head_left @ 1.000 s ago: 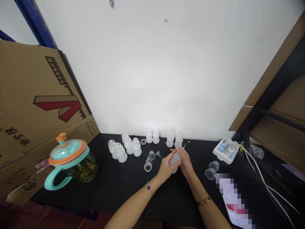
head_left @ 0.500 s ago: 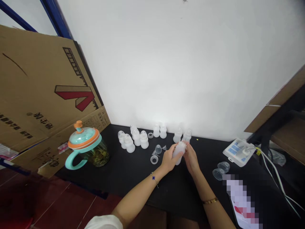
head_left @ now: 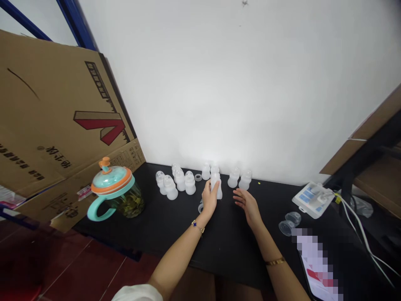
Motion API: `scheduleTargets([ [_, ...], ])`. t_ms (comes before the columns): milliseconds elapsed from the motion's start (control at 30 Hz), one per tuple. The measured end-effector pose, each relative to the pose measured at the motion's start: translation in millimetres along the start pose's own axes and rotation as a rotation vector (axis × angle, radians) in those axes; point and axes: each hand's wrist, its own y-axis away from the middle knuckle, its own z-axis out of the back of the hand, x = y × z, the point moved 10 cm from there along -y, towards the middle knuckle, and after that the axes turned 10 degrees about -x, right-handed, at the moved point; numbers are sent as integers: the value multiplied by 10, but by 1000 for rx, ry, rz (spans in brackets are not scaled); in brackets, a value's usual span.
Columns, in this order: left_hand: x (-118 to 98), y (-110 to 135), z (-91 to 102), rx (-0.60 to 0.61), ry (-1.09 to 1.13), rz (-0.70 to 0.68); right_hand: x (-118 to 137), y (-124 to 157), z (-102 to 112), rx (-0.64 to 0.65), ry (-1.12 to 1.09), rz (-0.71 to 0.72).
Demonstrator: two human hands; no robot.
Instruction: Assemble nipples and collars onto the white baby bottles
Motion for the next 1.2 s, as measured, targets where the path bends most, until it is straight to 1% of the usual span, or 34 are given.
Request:
scheduleTargets([
  [100, 32, 22, -20, -3, 39, 49, -27, -13, -34, 36, 89, 30],
  [233, -6, 65, -90, 46, 135, 57, -62, -23, -107, 93, 221, 85],
  [300, -11, 76, -126, 72, 174, 54, -81, -12, -166, 137, 298, 129],
  [367, 10, 91, -177, 108, 213, 70, -77, 19, -234, 187, 375, 205],
  [467, 75, 145, -288, 178, 315, 150, -58, 97, -345, 271, 474, 338],
  [567, 127, 222, -398, 240, 421, 238, -98, 146, -412, 335, 572, 390],
  [667, 156, 267, -453, 265, 461, 275, -129, 132, -408, 334, 645, 410],
  [800, 197, 260, -470, 262, 483, 297, -133, 115, -396, 328, 673, 428],
  [1000, 187, 229, -459, 261, 517, 329, -46, 142, -385, 297, 713, 468],
  [1100, 122, 209, -424, 256, 543, 317, 23, 106, -332, 264, 625, 438],
  [1200, 35, 202, -394, 262, 564, 278, 60, 3, -196, 178, 452, 321],
])
